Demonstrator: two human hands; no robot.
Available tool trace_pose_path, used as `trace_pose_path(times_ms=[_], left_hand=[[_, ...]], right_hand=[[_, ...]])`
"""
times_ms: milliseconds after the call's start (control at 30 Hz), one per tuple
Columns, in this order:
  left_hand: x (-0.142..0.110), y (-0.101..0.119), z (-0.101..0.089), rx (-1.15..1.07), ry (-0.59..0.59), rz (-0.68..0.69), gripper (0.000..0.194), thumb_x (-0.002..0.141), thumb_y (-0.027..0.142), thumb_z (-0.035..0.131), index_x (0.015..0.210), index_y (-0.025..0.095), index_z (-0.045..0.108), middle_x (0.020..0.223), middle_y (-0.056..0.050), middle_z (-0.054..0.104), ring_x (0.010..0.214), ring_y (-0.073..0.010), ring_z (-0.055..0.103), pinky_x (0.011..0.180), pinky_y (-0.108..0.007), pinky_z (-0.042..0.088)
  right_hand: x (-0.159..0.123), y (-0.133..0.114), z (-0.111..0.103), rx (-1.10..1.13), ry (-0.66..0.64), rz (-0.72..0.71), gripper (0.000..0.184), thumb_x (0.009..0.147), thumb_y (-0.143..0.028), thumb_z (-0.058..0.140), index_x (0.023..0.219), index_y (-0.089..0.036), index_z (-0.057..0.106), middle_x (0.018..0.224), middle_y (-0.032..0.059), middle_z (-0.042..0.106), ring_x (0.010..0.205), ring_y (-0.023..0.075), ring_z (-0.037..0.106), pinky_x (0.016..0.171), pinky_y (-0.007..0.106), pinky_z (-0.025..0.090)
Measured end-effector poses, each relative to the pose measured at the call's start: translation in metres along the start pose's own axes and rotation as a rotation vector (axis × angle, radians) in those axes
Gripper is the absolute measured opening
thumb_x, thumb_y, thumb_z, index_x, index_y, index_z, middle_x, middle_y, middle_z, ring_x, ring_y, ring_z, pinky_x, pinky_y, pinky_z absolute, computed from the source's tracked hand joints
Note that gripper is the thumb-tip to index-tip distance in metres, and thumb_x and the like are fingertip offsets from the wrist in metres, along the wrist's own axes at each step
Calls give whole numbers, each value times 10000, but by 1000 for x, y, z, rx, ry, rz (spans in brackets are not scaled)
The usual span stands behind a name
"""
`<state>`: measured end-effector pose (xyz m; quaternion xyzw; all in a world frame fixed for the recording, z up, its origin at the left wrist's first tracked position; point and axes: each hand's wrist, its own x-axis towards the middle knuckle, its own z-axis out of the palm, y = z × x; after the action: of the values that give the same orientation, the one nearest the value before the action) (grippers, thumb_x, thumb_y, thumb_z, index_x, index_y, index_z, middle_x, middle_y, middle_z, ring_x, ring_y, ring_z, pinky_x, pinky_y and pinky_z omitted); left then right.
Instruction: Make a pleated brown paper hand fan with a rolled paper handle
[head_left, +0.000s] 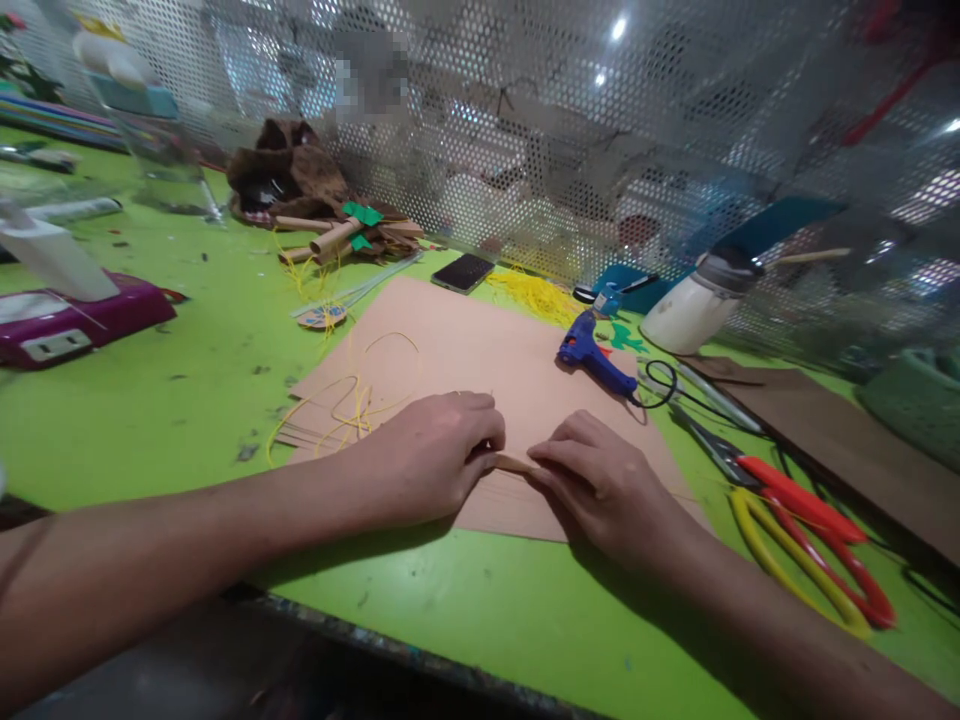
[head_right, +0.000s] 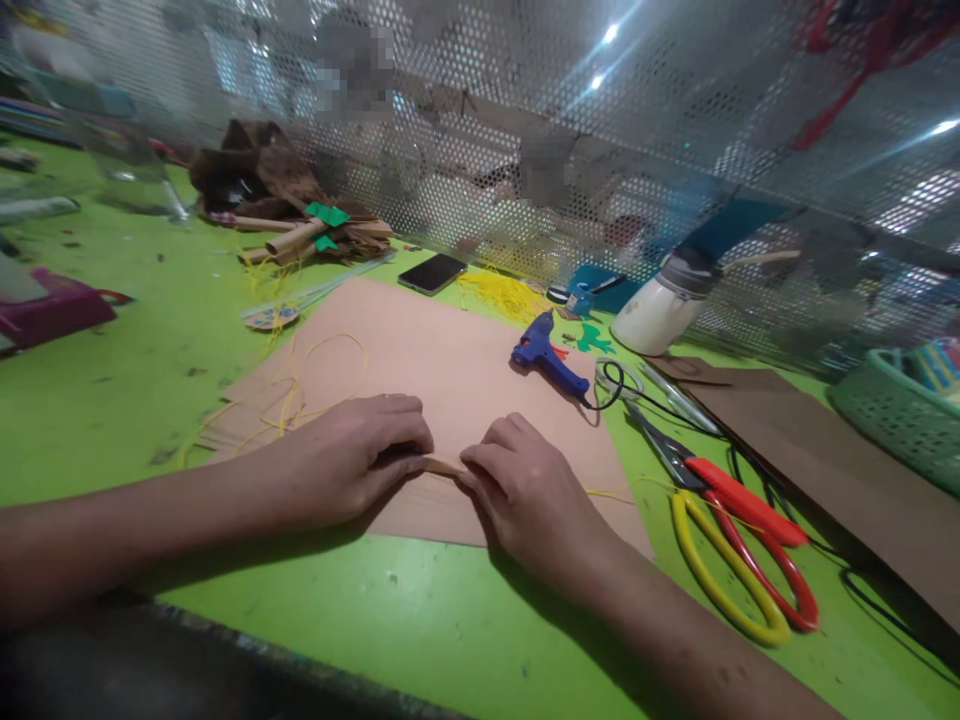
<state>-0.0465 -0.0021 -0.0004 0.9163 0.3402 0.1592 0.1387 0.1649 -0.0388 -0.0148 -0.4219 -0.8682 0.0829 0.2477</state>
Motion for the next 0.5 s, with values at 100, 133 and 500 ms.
trace_pose_path(times_ms=[100,133,500], left_hand=[[-1,1,0,11,-7,-8,187,913,230,489,835,159,644,826,-43,580,767,-171,534,669,-288,400],[-1,1,0,12,-11,-14,188,914,229,487,835,161,644,829,-42,579,770,-172,534,670,-289,401],[3,7,-10,61,-89,-103,223,908,241,473,820,179,668,816,-45,591,744,-179,553,648,-293,411]], right_hand=[[2,-3,-3,100,-15,89,145,914,-172,574,903,-125,711,817,88,583,808,209,510,662,343,432],[2,-3,-4,120,-15,108,134,904,-165,588,894,-130,718,832,90,589,828,213,515,682,349,439],[3,5,-3,213,-24,81,187,924,-160,553,1017,-163,715,788,62,589,770,186,541,649,319,453]])
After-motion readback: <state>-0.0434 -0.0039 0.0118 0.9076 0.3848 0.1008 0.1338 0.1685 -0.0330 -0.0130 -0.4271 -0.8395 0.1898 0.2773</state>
